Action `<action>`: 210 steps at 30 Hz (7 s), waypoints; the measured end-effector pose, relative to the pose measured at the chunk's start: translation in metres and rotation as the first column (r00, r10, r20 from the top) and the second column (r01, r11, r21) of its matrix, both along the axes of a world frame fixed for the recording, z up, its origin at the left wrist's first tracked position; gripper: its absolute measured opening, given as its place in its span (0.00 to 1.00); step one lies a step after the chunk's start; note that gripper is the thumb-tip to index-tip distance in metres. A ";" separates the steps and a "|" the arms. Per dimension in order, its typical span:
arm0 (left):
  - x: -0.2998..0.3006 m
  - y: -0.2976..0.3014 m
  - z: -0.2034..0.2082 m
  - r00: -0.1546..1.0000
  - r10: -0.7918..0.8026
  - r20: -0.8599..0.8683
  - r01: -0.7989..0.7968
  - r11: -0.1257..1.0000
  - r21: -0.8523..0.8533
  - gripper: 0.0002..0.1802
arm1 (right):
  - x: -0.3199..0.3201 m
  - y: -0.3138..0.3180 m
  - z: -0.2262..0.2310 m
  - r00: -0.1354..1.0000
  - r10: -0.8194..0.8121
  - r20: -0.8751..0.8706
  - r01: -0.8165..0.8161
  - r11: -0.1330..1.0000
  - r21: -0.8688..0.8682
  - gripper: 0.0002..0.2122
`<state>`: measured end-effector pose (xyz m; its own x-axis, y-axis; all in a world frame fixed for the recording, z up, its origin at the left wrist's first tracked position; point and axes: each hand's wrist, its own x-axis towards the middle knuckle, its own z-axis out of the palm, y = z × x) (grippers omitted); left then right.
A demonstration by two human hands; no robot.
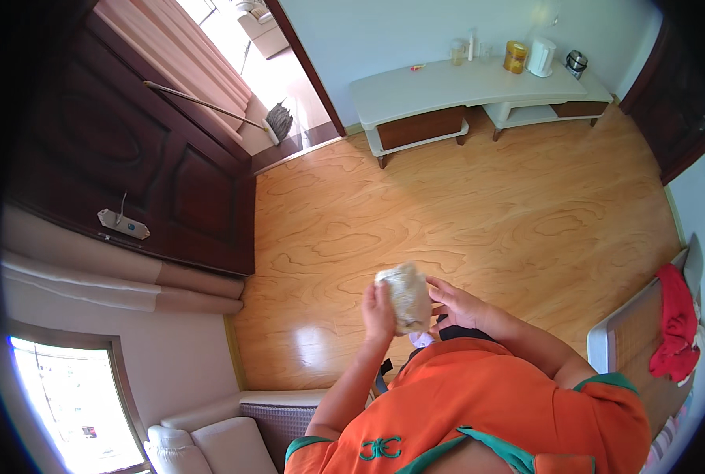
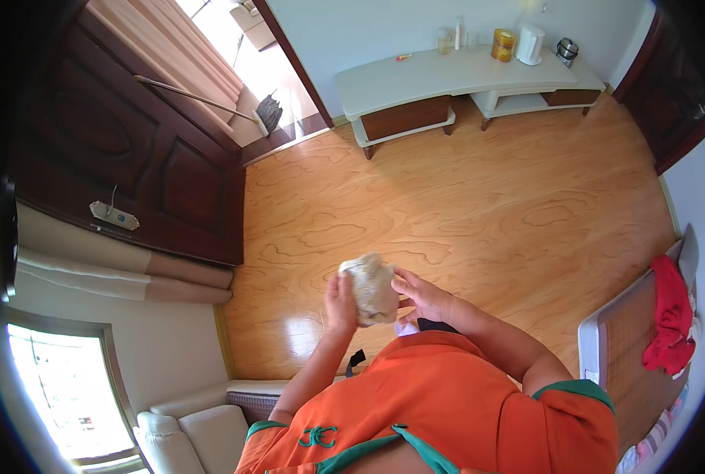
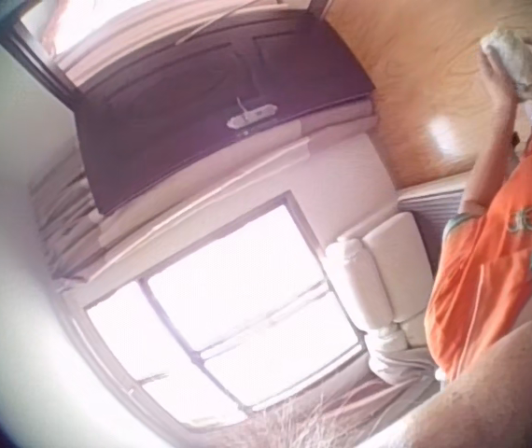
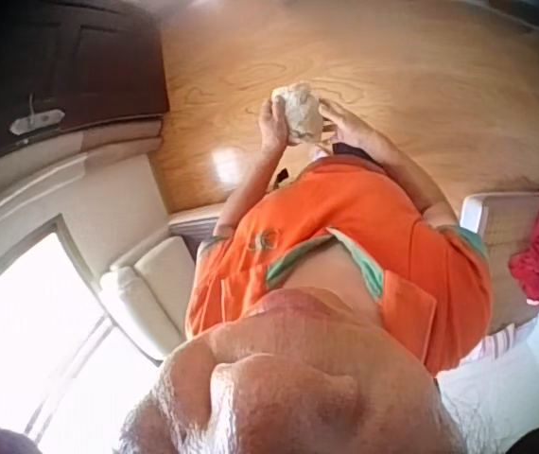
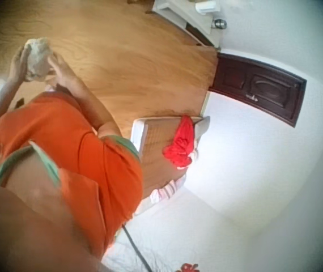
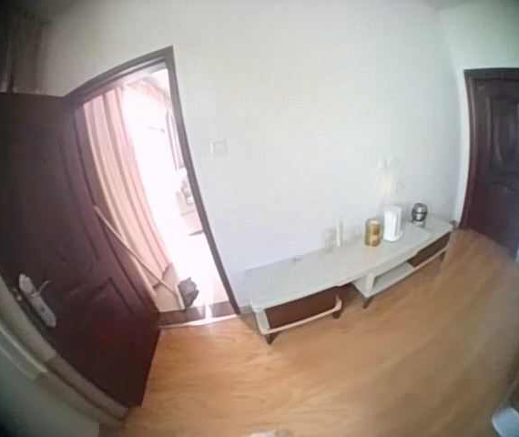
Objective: The person picks up balloons from the floor, places them on a desk, and then mops the floor around furniture and a bed using a flat mop.
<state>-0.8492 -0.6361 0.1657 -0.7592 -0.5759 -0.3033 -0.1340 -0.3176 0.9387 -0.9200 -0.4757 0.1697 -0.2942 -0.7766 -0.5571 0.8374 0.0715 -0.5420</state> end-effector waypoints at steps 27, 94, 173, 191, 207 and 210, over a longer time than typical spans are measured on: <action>-0.121 -0.311 -0.172 0.621 0.138 0.771 0.154 0.944 -0.293 0.22 | -0.621 -0.260 -0.060 0.730 -0.196 -0.655 0.411 0.892 0.191 0.16; -0.557 -0.559 -0.140 -0.044 0.538 0.842 -0.992 0.079 -0.102 0.19 | -0.937 -1.363 -0.061 -0.709 -0.088 0.699 0.705 -0.053 0.708 0.06; -0.029 0.537 -0.179 -0.436 0.154 0.887 -0.628 -0.758 -0.178 0.17 | 0.328 -0.141 -0.043 -0.955 -0.291 0.060 0.204 -0.497 0.844 0.08; 0.246 0.840 -0.234 -0.347 0.293 0.891 -0.729 -0.682 -0.060 0.14 | 0.568 0.099 -0.098 -0.857 -0.218 0.468 0.516 -0.333 0.789 0.11; 0.725 1.059 -0.216 -0.550 0.195 0.812 -0.736 -0.573 -0.361 0.16 | 0.706 0.238 -0.127 -0.775 -0.399 0.490 0.583 -0.155 0.797 0.10; 0.746 1.057 -0.244 -0.494 0.268 0.827 -0.830 -0.430 -0.356 0.16 | 0.745 0.257 -0.128 -0.772 -0.352 0.529 0.617 -0.216 0.757 0.10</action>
<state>-0.1030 0.4207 -0.0779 0.7739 0.3051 -0.5549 0.5737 -0.7089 0.4102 -0.1749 -0.2184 0.0417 -0.1669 -0.2358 -0.9574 -0.5201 -0.8039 0.2886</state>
